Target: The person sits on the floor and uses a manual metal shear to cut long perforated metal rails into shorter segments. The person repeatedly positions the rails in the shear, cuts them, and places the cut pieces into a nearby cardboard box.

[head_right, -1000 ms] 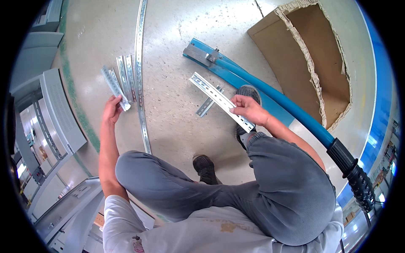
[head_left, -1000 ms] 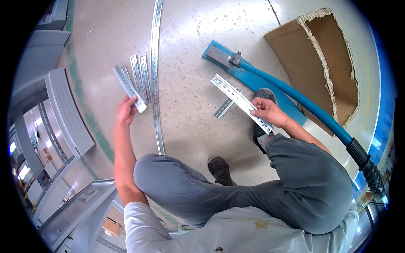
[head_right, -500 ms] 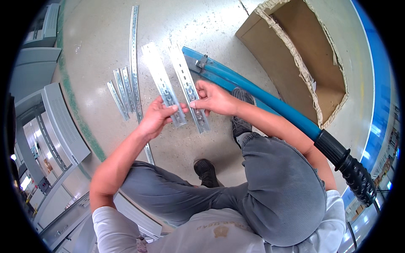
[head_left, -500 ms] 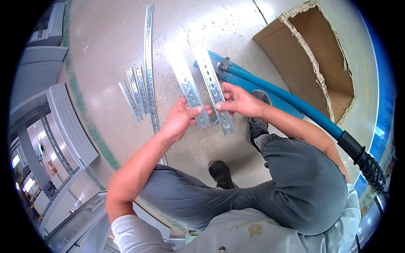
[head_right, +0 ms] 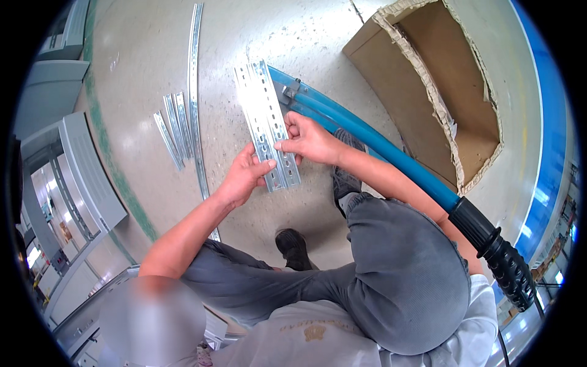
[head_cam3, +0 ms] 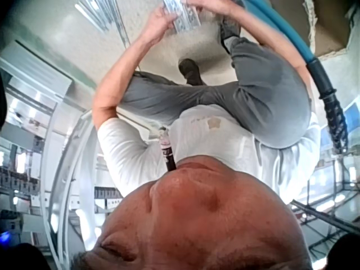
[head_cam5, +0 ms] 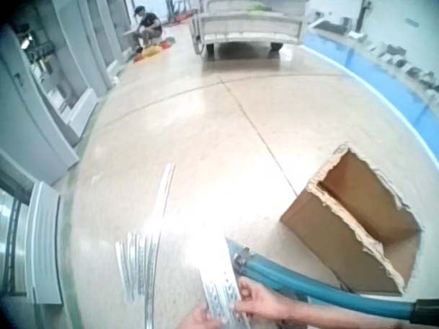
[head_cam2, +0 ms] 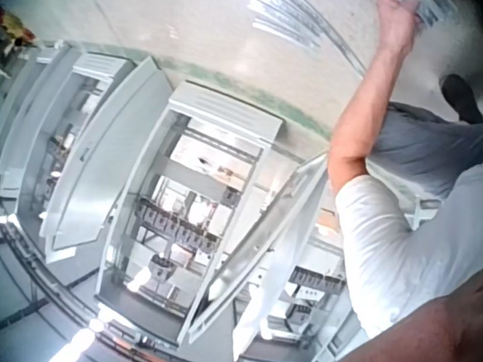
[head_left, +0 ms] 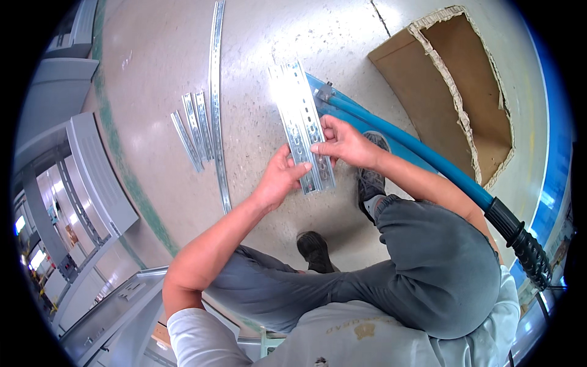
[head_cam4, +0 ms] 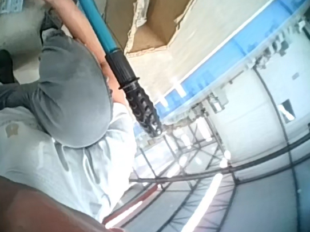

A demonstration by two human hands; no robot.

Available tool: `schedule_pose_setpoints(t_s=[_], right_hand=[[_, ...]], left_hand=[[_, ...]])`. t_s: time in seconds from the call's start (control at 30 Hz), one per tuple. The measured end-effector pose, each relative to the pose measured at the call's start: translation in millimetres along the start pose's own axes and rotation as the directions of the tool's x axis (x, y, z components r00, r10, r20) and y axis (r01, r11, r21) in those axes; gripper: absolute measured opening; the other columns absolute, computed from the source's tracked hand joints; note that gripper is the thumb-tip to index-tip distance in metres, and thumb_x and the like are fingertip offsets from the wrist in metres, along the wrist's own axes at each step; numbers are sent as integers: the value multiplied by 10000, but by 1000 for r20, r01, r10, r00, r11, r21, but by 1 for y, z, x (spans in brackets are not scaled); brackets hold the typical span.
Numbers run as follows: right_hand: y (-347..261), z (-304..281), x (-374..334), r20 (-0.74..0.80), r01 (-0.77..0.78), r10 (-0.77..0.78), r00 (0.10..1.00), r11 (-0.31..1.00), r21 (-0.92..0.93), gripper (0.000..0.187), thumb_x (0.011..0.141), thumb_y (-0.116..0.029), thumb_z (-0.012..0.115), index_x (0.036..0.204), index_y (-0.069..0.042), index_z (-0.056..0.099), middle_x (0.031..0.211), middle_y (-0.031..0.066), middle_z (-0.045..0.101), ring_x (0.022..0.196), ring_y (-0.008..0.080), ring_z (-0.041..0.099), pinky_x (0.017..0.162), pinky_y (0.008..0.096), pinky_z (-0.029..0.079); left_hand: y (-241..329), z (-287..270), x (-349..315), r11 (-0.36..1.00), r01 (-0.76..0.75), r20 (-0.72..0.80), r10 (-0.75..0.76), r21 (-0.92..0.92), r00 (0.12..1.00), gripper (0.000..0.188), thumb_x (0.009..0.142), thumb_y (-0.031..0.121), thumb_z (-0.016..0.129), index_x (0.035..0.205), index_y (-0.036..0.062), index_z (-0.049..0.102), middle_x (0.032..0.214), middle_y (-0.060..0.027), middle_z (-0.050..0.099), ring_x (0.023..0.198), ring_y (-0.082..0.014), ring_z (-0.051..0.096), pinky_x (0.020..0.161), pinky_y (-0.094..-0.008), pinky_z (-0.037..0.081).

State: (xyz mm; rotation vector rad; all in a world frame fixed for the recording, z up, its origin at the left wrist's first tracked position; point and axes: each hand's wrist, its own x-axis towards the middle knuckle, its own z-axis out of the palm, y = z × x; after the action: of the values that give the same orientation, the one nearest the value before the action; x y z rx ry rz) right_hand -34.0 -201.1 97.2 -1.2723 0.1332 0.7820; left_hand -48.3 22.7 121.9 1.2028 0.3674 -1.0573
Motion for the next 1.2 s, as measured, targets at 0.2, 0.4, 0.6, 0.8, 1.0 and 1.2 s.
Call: schedule_pose_setpoints(t_s=[0.2, 0.4, 0.6, 0.8, 1.0, 1.2], right_hand=[[4, 1, 1, -16, -17, 16, 1000, 999, -33, 349, 961, -136, 722, 1181, 17, 497, 980, 96, 707, 803, 133, 699, 565, 273, 562], [3, 2, 1, -36, -19, 17, 999, 999, -45, 380, 959, -138, 723, 1210, 38, 498, 991, 104, 709, 807, 137, 705, 565, 274, 565], [5, 3, 1, -43, -8, 6, 999, 999, -32, 402, 955, -140, 725, 1234, 34, 494, 1015, 105, 711, 812, 138, 707, 577, 274, 569], [5, 2, 0, -45, -33, 31, 999, 998, -50, 413, 951, -143, 728, 1241, 30, 493, 1026, 106, 712, 826, 136, 703, 580, 280, 570], [0, 6, -1, -49, -50, 48, 998, 998, -45, 388, 947, -145, 735, 1223, -3, 503, 1029, 96, 713, 842, 125, 694, 592, 270, 553], [0, 13, 6, 13, -68, 70, 997, 992, -107, 476, 931, -197, 776, 1280, -1, 518, 934, 44, 674, 814, 105, 652, 623, 261, 535]], left_hand=[[-8, -7, 5, 1000, -20, -6, 20, 21, 1000, 453, 976, 51, 628, 1399, 89, 472, 1094, -40, 749, 878, -94, 721, 640, -254, 557], [-4, -7, 3, 999, -19, 3, 19, 30, 1000, 457, 984, 37, 616, 1408, 69, 449, 1102, -58, 746, 909, -124, 728, 680, -281, 575], [0, -6, -1, 999, -10, 0, 10, 40, 1000, 510, 983, 46, 639, 1448, 95, 436, 1162, -63, 734, 1016, -150, 732, 795, -331, 622], [-3, -8, 0, 997, 10, -13, -9, 76, 1000, 524, 984, 60, 652, 1458, 104, 433, 1148, -56, 737, 1006, -149, 732, 793, -329, 622], [3, 2, -3, 999, -24, -14, 24, -30, 1000, 496, 975, 21, 648, 1418, 61, 430, 1118, -84, 738, 954, -146, 724, 785, -328, 598], [-15, -19, 5, 994, -109, -71, 108, -16, 992, 527, 951, 41, 704, 1407, 24, 442, 1084, -118, 747, 984, -167, 727, 827, -313, 586]])
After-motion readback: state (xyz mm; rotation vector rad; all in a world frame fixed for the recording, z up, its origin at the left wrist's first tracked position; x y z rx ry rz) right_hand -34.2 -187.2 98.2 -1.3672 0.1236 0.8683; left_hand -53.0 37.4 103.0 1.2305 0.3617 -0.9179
